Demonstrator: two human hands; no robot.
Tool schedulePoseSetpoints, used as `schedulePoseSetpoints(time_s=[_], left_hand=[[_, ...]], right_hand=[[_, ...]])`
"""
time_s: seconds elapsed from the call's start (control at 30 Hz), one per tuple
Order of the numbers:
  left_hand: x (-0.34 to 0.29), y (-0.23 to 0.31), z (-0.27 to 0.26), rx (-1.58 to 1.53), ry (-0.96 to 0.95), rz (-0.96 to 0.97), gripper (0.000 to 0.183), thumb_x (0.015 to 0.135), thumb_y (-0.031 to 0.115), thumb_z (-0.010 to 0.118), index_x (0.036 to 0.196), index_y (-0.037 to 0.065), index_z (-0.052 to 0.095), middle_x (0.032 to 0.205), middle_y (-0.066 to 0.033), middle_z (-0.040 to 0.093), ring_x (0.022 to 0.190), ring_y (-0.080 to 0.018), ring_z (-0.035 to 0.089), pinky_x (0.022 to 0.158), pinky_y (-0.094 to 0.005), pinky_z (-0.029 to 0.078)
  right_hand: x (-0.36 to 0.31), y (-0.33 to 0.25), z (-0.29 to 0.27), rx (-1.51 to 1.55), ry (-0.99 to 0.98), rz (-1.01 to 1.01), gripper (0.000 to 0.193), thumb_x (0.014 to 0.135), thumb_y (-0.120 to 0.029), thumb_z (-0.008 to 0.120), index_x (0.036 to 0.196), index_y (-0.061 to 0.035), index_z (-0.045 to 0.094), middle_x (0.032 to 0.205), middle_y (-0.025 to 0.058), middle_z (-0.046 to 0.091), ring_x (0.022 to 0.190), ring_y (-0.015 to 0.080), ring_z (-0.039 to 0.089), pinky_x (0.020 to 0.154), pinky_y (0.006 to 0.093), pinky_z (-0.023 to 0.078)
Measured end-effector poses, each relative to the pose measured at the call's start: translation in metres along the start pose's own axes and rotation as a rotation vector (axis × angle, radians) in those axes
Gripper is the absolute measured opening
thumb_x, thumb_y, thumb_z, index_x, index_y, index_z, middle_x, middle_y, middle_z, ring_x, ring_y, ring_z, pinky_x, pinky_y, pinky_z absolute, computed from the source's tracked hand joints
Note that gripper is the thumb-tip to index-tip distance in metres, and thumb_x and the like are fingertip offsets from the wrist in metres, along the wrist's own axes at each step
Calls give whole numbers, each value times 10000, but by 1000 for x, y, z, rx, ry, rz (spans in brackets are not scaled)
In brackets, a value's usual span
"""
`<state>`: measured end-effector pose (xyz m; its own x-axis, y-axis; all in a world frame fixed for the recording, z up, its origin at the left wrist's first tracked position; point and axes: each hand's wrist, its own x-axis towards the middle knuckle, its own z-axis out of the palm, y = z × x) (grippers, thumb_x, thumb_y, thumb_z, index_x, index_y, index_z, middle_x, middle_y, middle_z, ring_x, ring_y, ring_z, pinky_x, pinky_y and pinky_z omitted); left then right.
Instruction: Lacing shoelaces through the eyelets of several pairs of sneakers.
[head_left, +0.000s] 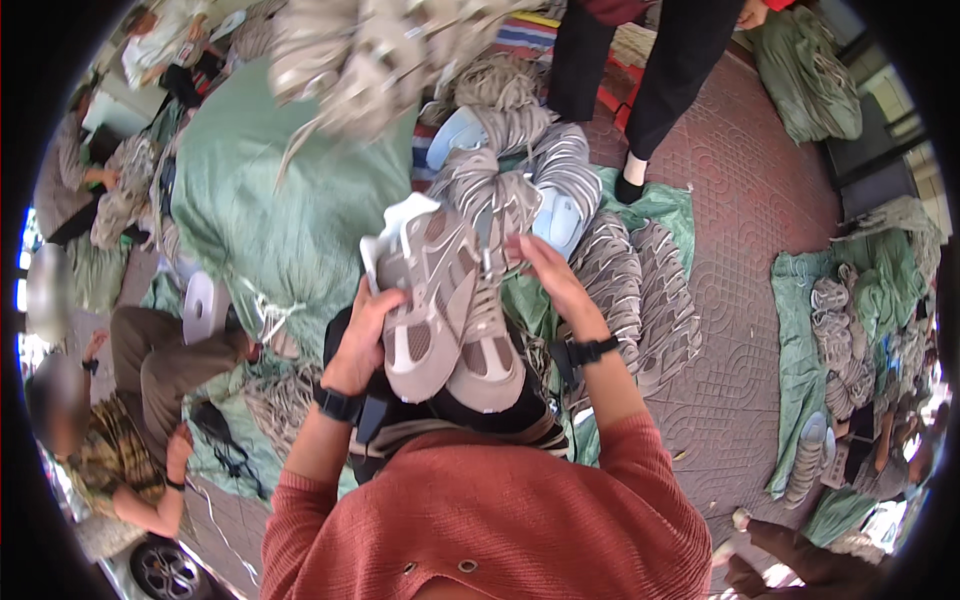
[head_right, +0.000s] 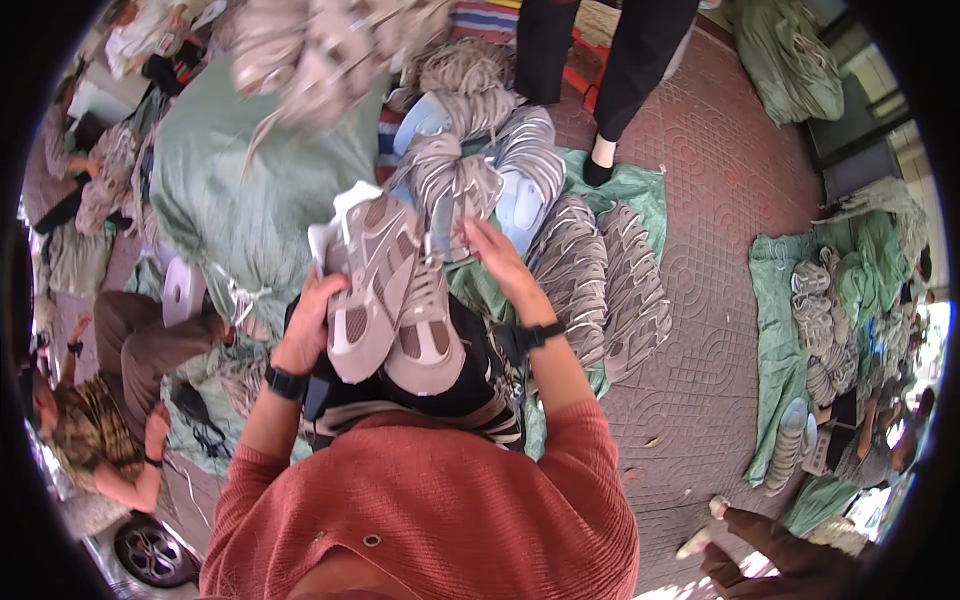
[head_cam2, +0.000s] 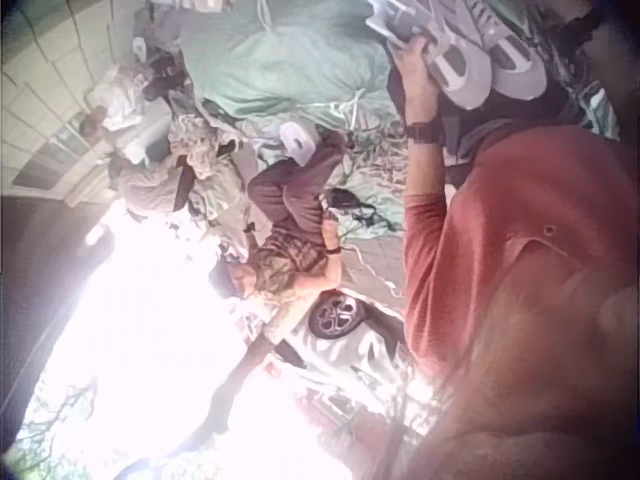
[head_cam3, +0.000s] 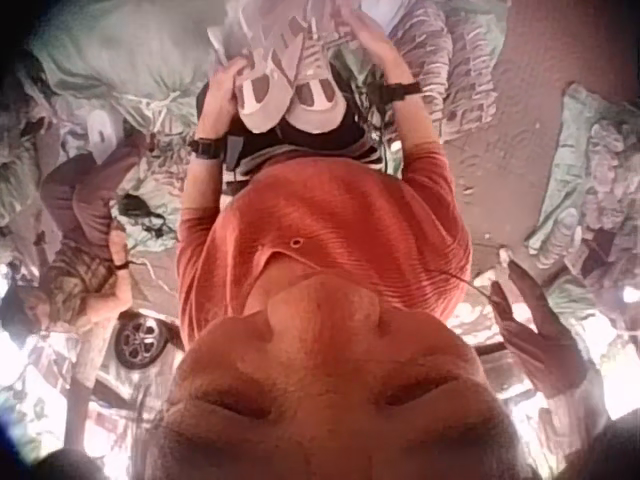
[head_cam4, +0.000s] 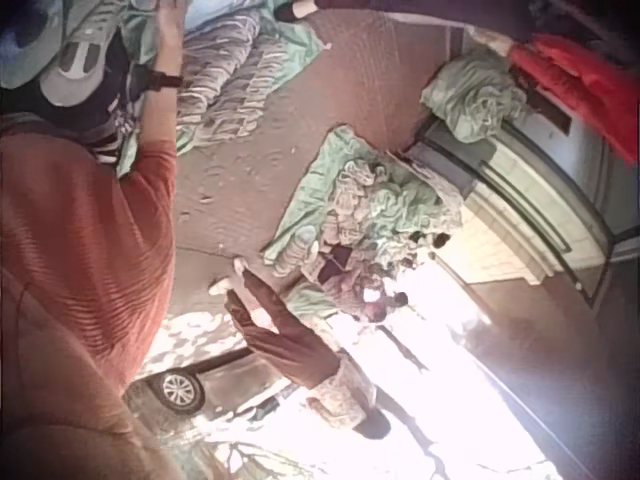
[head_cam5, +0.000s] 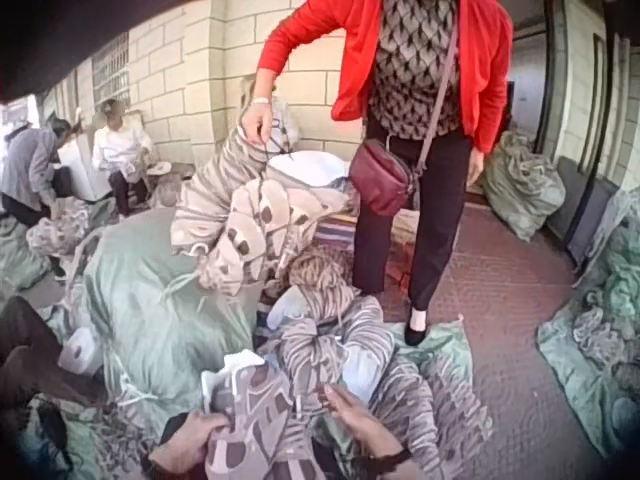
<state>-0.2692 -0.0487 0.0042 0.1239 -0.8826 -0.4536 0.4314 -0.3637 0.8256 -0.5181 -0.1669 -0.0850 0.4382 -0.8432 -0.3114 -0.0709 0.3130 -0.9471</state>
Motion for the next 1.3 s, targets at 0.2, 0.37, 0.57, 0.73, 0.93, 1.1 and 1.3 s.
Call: schedulePoseSetpoints(time_s=[0.2, 0.37, 0.57, 0.73, 0.93, 1.1, 1.3], left_hand=[[-12, -2, -19, 410, 91, 254, 906, 779, 437, 646, 1360, -75, 175, 1314, -208, 384, 1214, -253, 380, 1022, -327, 288], [-57, 44, -28, -154, 28, 80, 500, 897, 462, 478, 1179, 52, 517, 1047, -41, 595, 890, -134, 593, 774, -269, 482], [-42, 61, -82, 288, 871, 976, 751, 805, 345, 679, 1282, -82, 287, 1210, -180, 418, 1108, -254, 434, 973, -337, 334], [-53, 98, -103, 653, 1322, 1319, 881, 760, 317, 729, 1311, -96, 181, 1263, -210, 270, 1206, -304, 300, 1042, -385, 227], [-84, 103, -204, -775, 560, 595, 541, 872, 535, 327, 1144, 103, 505, 1004, -94, 537, 877, -314, 521, 753, -454, 480], [-71, 86, -150, -693, 425, 538, 427, 844, 461, 439, 1075, 110, 514, 935, -93, 562, 775, -253, 531, 622, -365, 468], [-98, 68, 16, -225, 160, 393, 709, 843, 602, 466, 1243, 19, 414, 1107, -201, 539, 972, -322, 564, 810, -359, 469]], right_hand=[[21, -63, 70, 174, -197, 117, 593, 903, -526, 439, 1301, -87, 471, 1275, 76, 504, 1159, 184, 442, 972, 319, 331], [9, -65, 83, -51, -261, -168, 527, 909, -463, 476, 1272, -81, 495, 1235, 73, 521, 1176, 188, 428, 1009, 301, 293], [-2, -69, 97, -340, -88, -413, 408, 838, -129, 615, 1232, -80, 520, 1198, 76, 539, 1145, 178, 463, 966, 306, 356], [-14, -83, 89, -622, -127, -555, 422, 763, 33, 575, 1165, -98, 585, 1132, 59, 594, 1036, 170, 545, 894, 273, 420], [-14, -92, 11, 335, 39, -334, 392, 790, 92, 513, 1152, -37, 587, 1056, 91, 628, 917, 171, 617, 795, 295, 517], [-21, -93, -39, 303, -110, -516, 397, 766, 66, 502, 1151, -4, 575, 961, 43, 641, 831, 142, 621, 754, 274, 506], [-1, -118, 77, -508, -283, -571, 356, 763, -5, 598, 1114, -62, 625, 1005, 72, 658, 874, 117, 599, 777, 256, 474]])
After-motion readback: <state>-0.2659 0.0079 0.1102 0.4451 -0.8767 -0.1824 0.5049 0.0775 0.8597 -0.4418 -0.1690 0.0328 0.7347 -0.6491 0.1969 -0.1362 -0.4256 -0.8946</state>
